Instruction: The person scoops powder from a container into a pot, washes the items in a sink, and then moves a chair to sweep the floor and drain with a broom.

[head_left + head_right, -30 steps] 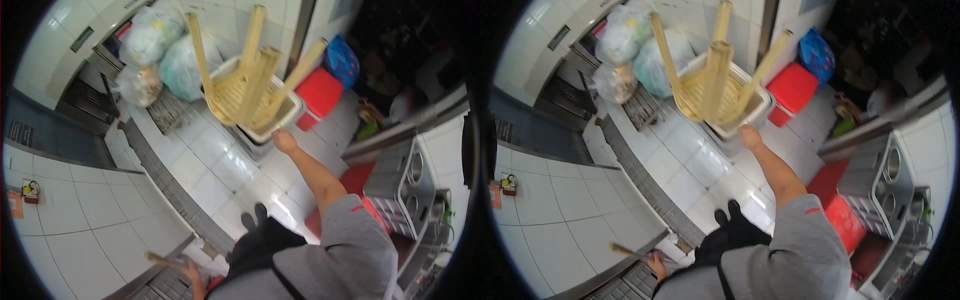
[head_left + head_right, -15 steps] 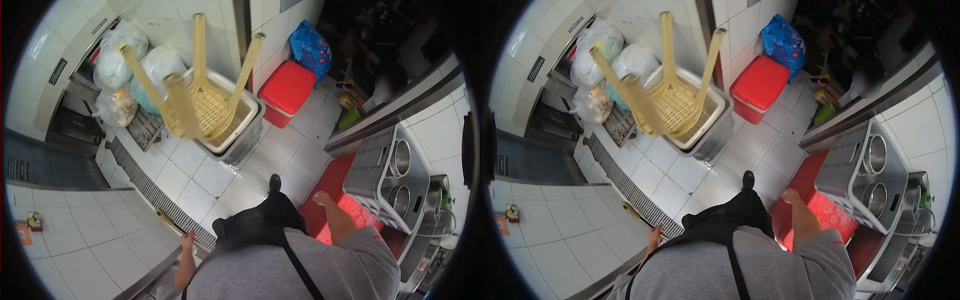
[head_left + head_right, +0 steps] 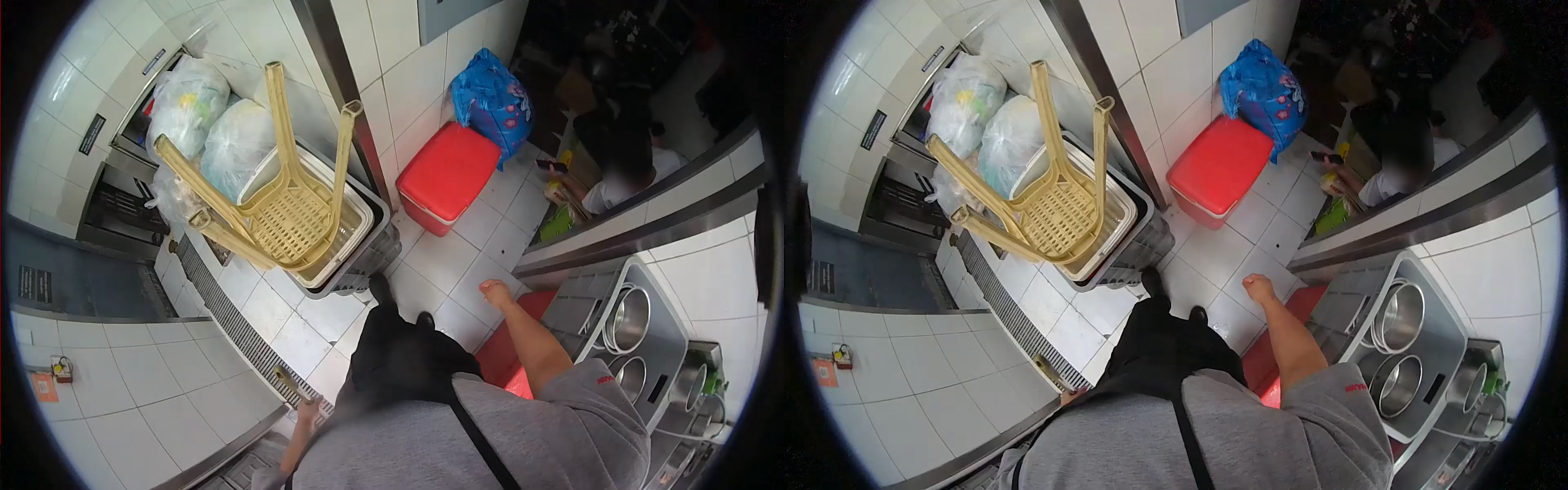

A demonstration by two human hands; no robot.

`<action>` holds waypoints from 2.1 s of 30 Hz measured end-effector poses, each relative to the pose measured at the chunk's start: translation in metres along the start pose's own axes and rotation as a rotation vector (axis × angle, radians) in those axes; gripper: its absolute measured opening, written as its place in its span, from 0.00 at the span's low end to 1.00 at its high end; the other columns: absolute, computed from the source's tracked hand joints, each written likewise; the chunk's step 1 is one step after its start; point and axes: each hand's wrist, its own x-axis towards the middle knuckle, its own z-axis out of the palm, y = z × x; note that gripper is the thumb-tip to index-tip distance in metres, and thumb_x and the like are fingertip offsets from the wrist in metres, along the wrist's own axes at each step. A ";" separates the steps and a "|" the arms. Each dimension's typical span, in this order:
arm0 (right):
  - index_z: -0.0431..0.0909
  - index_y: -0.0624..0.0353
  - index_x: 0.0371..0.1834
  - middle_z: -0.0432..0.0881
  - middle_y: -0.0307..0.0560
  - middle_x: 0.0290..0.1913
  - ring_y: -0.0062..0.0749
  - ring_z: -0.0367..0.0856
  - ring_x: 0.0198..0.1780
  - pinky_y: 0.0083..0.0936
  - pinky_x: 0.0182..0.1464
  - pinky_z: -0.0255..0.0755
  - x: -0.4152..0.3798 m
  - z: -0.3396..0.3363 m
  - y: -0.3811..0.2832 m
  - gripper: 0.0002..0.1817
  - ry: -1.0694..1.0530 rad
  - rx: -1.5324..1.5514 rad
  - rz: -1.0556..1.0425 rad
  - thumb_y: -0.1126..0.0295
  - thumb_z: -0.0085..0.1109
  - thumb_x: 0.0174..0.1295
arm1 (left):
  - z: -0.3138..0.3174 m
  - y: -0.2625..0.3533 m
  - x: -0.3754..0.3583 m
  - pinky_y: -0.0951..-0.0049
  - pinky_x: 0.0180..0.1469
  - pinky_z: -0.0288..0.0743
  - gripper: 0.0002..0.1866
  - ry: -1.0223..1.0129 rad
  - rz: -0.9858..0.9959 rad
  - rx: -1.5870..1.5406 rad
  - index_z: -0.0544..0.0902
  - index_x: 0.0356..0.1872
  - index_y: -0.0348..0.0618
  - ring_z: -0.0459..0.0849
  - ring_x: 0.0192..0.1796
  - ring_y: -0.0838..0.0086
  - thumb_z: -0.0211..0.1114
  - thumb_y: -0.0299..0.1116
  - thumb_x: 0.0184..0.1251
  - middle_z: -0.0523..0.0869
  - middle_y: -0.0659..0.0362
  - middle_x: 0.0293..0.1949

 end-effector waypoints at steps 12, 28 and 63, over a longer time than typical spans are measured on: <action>0.79 0.54 0.28 0.79 0.46 0.34 0.38 0.76 0.40 0.28 0.42 0.69 -0.009 0.019 0.049 0.11 -0.209 -0.307 -0.010 0.62 0.50 0.50 | 0.023 -0.112 0.099 0.75 0.28 0.70 0.15 -0.021 0.284 0.121 0.79 0.31 0.36 0.79 0.27 0.76 0.63 0.39 0.51 0.81 0.58 0.23; 0.76 0.54 0.37 0.75 0.49 0.44 0.42 0.71 0.48 0.31 0.49 0.67 0.234 0.013 -0.054 0.14 0.067 -0.115 0.263 0.62 0.51 0.47 | -0.049 0.113 0.223 0.73 0.30 0.70 0.13 -0.209 0.600 0.379 0.78 0.36 0.36 0.78 0.28 0.74 0.60 0.36 0.53 0.81 0.56 0.26; 0.76 0.57 0.24 0.70 0.47 0.47 0.41 0.63 0.55 0.40 0.58 0.55 0.407 -0.074 -0.016 0.13 0.496 -0.546 -0.609 0.58 0.55 0.46 | 0.049 0.120 0.258 0.73 0.31 0.69 0.09 -0.269 0.328 0.227 0.76 0.36 0.36 0.74 0.30 0.74 0.54 0.31 0.60 0.79 0.57 0.28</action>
